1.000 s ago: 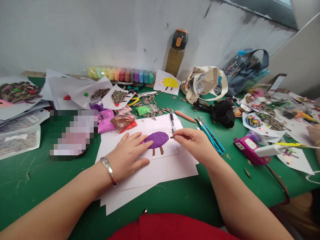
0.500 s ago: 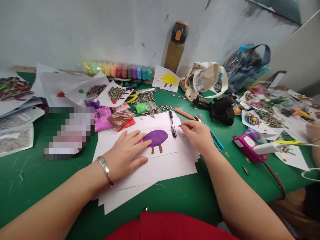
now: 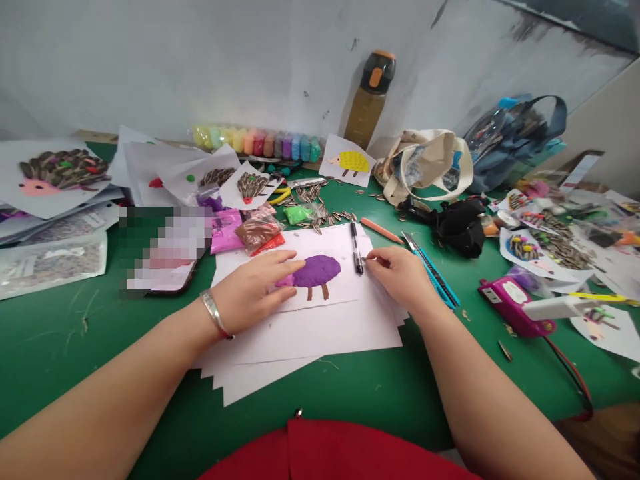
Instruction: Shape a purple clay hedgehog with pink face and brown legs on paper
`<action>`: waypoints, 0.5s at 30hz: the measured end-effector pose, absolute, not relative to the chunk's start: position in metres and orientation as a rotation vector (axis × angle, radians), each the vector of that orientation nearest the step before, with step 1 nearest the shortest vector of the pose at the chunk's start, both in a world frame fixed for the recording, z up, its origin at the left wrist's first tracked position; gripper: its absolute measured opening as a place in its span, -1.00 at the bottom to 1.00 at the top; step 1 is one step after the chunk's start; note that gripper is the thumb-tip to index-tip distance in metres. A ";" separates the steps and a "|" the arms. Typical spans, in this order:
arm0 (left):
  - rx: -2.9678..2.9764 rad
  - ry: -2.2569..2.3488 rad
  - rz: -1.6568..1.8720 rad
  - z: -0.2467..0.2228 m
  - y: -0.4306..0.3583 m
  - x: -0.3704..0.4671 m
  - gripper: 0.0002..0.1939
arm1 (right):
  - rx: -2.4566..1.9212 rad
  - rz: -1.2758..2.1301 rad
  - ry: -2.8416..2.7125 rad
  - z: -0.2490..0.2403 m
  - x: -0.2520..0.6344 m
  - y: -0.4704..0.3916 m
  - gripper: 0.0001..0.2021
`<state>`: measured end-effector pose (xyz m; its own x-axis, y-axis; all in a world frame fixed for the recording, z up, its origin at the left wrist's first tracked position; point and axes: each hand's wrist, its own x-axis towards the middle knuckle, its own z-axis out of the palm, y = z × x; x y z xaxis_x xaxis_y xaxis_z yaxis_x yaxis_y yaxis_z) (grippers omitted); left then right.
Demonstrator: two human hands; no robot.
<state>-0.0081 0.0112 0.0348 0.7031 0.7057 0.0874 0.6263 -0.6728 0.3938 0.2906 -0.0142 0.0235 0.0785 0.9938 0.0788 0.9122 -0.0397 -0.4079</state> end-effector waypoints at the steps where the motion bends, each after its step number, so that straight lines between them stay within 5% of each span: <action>1: 2.578 1.053 0.352 0.036 0.012 -0.009 -0.53 | -2.010 0.326 -1.895 0.023 0.291 -0.014 -0.79; 15: 2.667 0.906 0.657 0.019 0.015 -0.007 -0.60 | -1.763 0.087 -1.992 0.019 0.273 -0.024 -0.75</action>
<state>-0.0067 0.0153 0.0195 0.7055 0.6246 0.3349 0.5125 -0.7760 0.3676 0.2729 -0.0237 0.0191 -0.0588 0.9506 0.3049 0.9202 0.1700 -0.3525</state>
